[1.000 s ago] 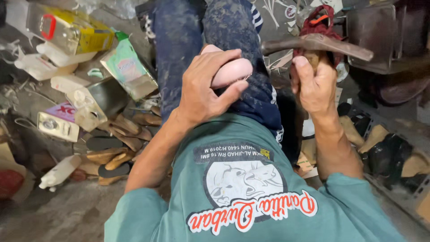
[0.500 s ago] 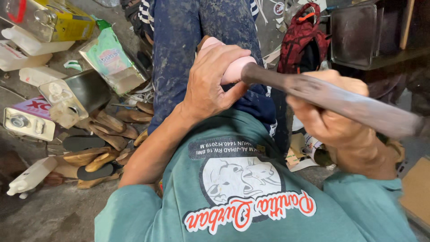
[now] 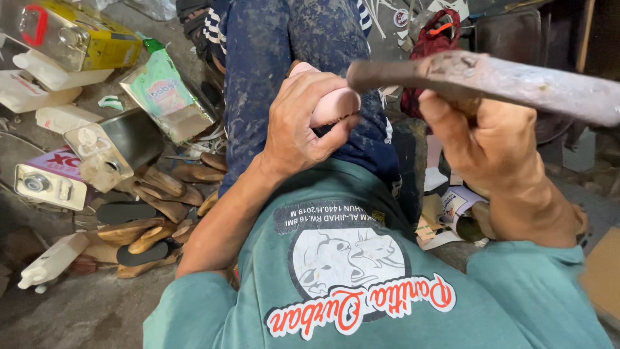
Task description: The person uses a hammer to flatten or bond the sole and heel components of shoes, handling several individual shoes one at a time and rotating them to strike different areas of the base.
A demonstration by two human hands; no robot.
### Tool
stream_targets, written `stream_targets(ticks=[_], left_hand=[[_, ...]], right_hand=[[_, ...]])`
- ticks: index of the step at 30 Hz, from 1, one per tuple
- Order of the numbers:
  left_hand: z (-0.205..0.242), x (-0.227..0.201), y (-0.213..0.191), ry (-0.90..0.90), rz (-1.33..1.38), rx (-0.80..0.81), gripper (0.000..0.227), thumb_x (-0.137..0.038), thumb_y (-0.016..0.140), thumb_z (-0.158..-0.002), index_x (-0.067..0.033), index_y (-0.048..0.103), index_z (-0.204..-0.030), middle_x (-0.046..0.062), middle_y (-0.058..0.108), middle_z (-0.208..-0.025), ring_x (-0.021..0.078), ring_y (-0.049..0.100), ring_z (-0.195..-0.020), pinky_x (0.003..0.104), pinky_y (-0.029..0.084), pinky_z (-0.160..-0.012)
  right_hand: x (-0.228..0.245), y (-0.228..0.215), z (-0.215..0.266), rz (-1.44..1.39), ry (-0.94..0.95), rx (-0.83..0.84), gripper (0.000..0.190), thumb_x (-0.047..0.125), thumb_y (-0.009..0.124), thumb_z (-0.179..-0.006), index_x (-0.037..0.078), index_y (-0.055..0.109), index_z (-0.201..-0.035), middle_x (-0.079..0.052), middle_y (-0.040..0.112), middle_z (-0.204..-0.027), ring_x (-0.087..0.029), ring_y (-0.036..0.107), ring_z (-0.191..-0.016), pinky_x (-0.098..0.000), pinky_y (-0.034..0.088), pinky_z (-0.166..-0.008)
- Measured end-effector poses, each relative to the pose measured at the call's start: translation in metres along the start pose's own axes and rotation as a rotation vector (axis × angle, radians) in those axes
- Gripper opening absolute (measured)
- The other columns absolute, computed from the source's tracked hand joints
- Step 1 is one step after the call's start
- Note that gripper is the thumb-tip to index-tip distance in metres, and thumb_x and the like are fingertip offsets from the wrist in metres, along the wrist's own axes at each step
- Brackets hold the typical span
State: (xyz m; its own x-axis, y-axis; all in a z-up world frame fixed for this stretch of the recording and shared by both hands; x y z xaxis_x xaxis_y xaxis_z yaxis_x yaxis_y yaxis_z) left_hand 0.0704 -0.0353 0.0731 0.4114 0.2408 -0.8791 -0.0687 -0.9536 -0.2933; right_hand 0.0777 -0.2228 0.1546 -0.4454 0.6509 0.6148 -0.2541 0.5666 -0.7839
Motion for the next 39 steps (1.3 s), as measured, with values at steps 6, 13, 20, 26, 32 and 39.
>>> stream_targets(ticks=[6,13,20,26,32,39], left_hand=[[0.012,0.010,0.000,-0.053,-0.002,-0.009,0.035,-0.025,0.073,-0.094,-0.0017,0.062,-0.118,0.015,0.069,-0.113,0.0326,0.068,-0.104,0.050,0.048,-0.106],[0.016,0.018,-0.003,-0.079,0.017,-0.018,0.036,-0.023,0.073,-0.094,-0.0053,0.062,-0.122,0.012,0.068,-0.117,0.0315,0.067,-0.107,0.045,0.048,-0.106],[0.017,0.022,-0.004,-0.139,0.043,0.005,0.036,-0.018,0.072,-0.092,-0.0057,0.062,-0.123,0.010,0.069,-0.116,0.0324,0.066,-0.109,0.042,0.049,-0.104],[0.017,0.024,-0.006,-0.136,0.047,-0.008,0.035,-0.025,0.069,-0.096,-0.0051,0.061,-0.124,0.013,0.068,-0.117,0.0320,0.066,-0.109,0.042,0.051,-0.103],[0.016,0.021,-0.009,-0.143,0.092,-0.022,0.033,-0.017,0.068,-0.094,-0.0035,0.060,-0.123,0.015,0.067,-0.116,0.0330,0.065,-0.108,0.044,0.052,-0.104],[0.021,0.023,-0.014,-0.165,0.102,-0.037,0.032,-0.023,0.064,-0.097,-0.0049,0.061,-0.123,0.017,0.066,-0.118,0.0308,0.067,-0.110,0.041,0.054,-0.102]], right_hand=[[0.002,0.009,-0.009,0.197,-0.017,0.033,0.039,0.024,0.052,-0.115,-0.006,0.074,-0.126,-0.026,0.068,-0.123,-0.040,0.069,-0.091,-0.0446,0.053,-0.079],[-0.008,0.029,0.009,0.019,-0.016,0.015,0.042,0.024,0.054,-0.111,-0.012,0.070,-0.126,-0.027,0.062,-0.111,-0.039,0.062,-0.089,-0.0464,0.049,-0.078],[-0.008,0.034,0.008,0.048,0.012,0.004,0.041,0.028,0.053,-0.110,-0.006,0.069,-0.124,-0.021,0.065,-0.112,-0.033,0.066,-0.085,-0.0406,0.052,-0.071],[-0.001,0.031,0.002,-0.067,-0.076,-0.022,0.034,0.018,0.053,-0.108,-0.014,0.063,-0.113,-0.027,0.064,-0.106,-0.041,0.064,-0.087,-0.0485,0.050,-0.074],[-0.009,0.035,0.001,-0.090,-0.027,-0.035,0.034,0.013,0.058,-0.108,-0.019,0.066,-0.116,-0.032,0.067,-0.112,-0.042,0.064,-0.095,-0.0474,0.049,-0.083],[-0.030,0.048,0.005,-0.648,0.192,-0.231,0.013,0.006,0.046,-0.109,0.002,0.051,-0.098,-0.004,0.050,-0.068,-0.013,0.049,-0.044,-0.0269,0.046,-0.042]])
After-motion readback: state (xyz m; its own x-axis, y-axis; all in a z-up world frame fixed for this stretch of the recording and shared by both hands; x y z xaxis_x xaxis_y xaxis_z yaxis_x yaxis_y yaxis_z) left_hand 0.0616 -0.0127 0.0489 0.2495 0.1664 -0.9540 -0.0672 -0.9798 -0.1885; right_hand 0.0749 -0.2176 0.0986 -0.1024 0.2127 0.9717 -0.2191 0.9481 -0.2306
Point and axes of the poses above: each hand's wrist, its own z-axis away from the middle knuckle, its own y-axis out of the palm, x = y × z, the point moved 8 cm from there along -z, towards the middle knuckle
